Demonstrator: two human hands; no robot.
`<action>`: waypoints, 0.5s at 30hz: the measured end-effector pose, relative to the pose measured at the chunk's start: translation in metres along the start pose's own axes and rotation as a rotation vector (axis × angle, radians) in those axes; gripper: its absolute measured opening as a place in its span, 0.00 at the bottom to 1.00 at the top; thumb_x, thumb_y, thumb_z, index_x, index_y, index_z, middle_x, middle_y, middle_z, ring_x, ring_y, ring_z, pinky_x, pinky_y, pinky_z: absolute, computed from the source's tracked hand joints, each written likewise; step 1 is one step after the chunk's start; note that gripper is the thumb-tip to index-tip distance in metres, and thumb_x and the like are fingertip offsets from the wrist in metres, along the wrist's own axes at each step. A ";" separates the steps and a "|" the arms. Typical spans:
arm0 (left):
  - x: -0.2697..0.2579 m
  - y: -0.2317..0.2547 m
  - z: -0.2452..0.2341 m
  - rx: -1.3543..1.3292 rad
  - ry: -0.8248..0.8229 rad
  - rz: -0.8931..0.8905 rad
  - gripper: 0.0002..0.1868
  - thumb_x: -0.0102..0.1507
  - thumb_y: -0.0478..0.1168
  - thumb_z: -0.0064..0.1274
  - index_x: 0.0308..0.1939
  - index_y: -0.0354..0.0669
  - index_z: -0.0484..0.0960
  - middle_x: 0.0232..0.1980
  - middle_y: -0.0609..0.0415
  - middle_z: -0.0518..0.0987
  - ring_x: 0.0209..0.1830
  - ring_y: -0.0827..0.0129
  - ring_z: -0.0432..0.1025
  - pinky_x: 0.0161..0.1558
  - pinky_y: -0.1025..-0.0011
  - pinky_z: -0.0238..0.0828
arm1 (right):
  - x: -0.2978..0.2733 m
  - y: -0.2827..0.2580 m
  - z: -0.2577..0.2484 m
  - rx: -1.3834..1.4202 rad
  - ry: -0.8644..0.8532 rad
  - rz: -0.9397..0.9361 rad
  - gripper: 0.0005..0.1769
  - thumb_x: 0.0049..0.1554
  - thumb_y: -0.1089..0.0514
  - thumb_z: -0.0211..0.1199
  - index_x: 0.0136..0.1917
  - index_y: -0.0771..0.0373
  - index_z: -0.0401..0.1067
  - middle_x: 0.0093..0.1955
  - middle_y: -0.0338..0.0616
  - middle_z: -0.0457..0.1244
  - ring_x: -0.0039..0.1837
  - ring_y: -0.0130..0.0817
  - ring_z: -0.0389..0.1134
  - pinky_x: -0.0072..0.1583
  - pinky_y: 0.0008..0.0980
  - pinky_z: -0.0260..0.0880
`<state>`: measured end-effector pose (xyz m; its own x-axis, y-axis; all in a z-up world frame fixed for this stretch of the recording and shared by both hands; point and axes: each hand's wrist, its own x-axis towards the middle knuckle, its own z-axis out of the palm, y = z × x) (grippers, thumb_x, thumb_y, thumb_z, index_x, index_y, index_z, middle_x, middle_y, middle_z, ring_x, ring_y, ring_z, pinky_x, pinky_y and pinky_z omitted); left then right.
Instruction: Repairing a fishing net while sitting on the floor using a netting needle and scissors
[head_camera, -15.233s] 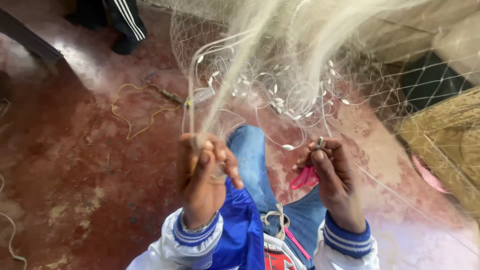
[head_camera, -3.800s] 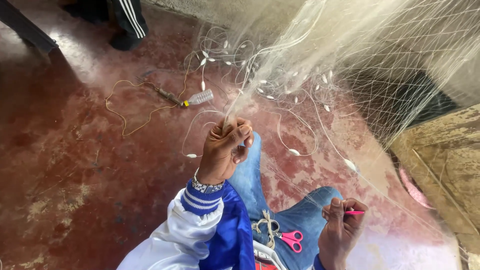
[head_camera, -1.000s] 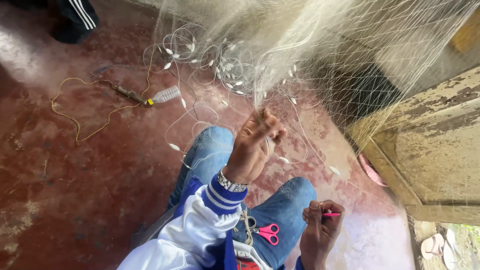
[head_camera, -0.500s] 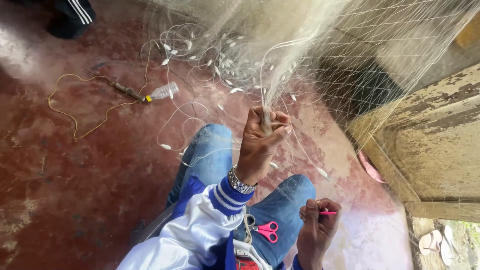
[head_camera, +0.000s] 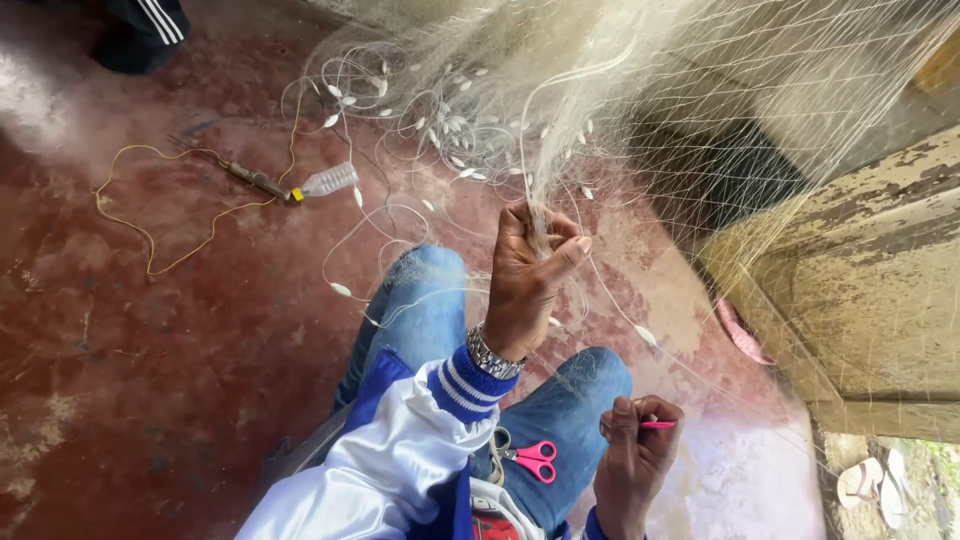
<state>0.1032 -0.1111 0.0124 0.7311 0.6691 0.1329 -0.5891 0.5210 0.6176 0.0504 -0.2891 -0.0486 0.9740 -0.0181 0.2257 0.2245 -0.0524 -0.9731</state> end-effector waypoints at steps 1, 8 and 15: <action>-0.002 0.000 -0.001 0.000 0.001 -0.002 0.16 0.53 0.29 0.52 0.38 0.50 0.64 0.35 0.60 0.71 0.36 0.76 0.65 0.44 0.77 0.63 | 0.000 0.000 0.000 -0.001 0.001 0.002 0.09 0.56 0.61 0.53 0.40 0.58 0.53 0.35 0.36 0.48 0.30 0.25 0.52 0.35 0.25 0.52; -0.009 -0.008 -0.009 -0.152 -0.079 -0.088 0.18 0.55 0.26 0.51 0.44 0.48 0.64 0.48 0.48 0.72 0.47 0.71 0.67 0.45 0.76 0.69 | 0.000 0.000 0.000 0.011 0.008 -0.003 0.08 0.55 0.61 0.53 0.40 0.58 0.54 0.34 0.36 0.49 0.30 0.24 0.52 0.36 0.24 0.53; -0.014 -0.009 -0.012 -0.217 -0.098 -0.256 0.18 0.54 0.31 0.55 0.45 0.42 0.67 0.37 0.49 0.78 0.41 0.68 0.73 0.43 0.77 0.70 | 0.001 -0.005 0.002 -0.002 0.016 -0.015 0.09 0.55 0.62 0.53 0.38 0.58 0.53 0.34 0.38 0.48 0.29 0.25 0.52 0.34 0.25 0.52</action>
<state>0.0941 -0.1192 -0.0043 0.8880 0.4535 0.0757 -0.4342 0.7730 0.4626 0.0506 -0.2871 -0.0433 0.9698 -0.0333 0.2415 0.2395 -0.0545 -0.9694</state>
